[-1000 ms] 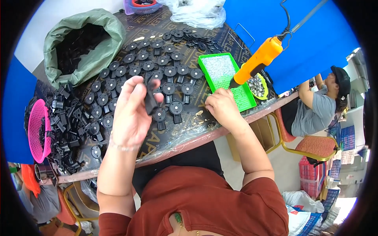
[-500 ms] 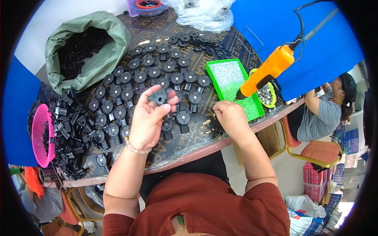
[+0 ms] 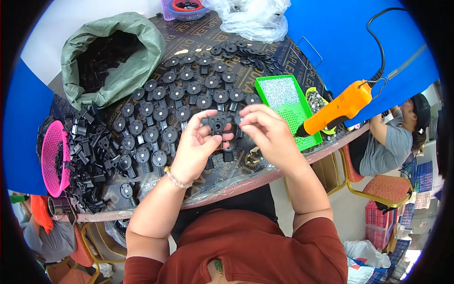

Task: The person assembles small black plastic housings by hand, inserting metal pins into them at a factory workbench.

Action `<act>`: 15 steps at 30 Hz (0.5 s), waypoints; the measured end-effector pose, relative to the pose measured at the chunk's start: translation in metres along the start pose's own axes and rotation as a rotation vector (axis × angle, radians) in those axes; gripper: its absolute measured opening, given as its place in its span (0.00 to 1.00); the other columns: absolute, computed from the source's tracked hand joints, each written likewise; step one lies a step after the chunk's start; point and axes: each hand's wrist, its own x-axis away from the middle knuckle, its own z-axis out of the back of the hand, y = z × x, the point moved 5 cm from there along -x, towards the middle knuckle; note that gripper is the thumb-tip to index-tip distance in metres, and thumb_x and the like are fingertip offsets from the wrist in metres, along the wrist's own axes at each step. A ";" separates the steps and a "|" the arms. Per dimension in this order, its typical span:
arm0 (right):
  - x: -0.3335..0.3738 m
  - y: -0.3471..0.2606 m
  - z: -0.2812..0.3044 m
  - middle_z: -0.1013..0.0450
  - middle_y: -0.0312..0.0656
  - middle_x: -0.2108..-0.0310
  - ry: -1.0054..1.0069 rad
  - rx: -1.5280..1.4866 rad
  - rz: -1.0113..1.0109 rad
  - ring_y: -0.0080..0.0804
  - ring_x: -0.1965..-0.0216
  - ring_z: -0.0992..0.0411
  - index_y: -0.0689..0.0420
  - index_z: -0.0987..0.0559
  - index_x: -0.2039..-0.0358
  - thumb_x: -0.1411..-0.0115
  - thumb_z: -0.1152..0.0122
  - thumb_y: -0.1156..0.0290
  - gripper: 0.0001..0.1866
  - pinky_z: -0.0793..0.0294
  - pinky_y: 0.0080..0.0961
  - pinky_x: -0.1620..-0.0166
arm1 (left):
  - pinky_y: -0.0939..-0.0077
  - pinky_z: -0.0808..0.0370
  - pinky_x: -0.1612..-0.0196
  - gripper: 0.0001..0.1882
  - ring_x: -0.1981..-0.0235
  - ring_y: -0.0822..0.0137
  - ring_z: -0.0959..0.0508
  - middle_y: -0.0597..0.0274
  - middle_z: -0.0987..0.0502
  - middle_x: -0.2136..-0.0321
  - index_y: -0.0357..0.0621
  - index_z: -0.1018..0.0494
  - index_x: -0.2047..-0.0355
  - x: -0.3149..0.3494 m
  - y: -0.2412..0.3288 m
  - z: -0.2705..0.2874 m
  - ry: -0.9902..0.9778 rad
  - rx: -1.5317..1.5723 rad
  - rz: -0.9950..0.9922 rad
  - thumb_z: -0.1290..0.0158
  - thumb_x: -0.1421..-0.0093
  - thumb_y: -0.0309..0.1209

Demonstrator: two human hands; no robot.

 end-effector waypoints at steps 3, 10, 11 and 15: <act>-0.012 -0.007 -0.017 0.29 0.47 0.54 -0.138 -0.095 -0.042 0.41 0.55 0.26 0.63 0.22 0.65 0.37 0.40 0.75 0.04 0.25 0.32 0.52 | 0.69 0.18 0.49 0.30 0.52 0.63 0.18 0.53 0.24 0.51 0.41 0.43 0.34 0.000 -0.005 -0.003 -0.071 -0.008 0.014 0.50 0.36 0.15; -0.034 -0.005 -0.016 0.27 0.44 0.54 -0.123 -0.011 0.018 0.37 0.56 0.25 0.60 0.17 0.60 0.38 0.39 0.77 0.07 0.24 0.29 0.53 | 0.69 0.18 0.50 0.30 0.53 0.63 0.18 0.50 0.23 0.51 0.42 0.42 0.35 0.002 -0.009 -0.007 -0.048 0.066 0.134 0.51 0.36 0.15; -0.038 -0.002 -0.008 0.27 0.47 0.55 -0.052 -0.020 0.007 0.44 0.57 0.24 0.62 0.18 0.60 0.38 0.39 0.78 0.07 0.24 0.33 0.52 | 0.69 0.18 0.52 0.26 0.54 0.62 0.17 0.48 0.21 0.51 0.43 0.40 0.36 0.003 -0.007 -0.008 -0.042 0.077 0.133 0.50 0.34 0.19; -0.047 0.021 0.024 0.25 0.50 0.56 0.252 0.599 0.131 0.52 0.55 0.25 0.59 0.19 0.60 0.40 0.39 0.78 0.07 0.25 0.42 0.50 | 0.68 0.18 0.56 0.18 0.55 0.61 0.17 0.47 0.20 0.53 0.43 0.34 0.41 0.004 -0.004 -0.004 -0.034 0.204 0.191 0.50 0.29 0.30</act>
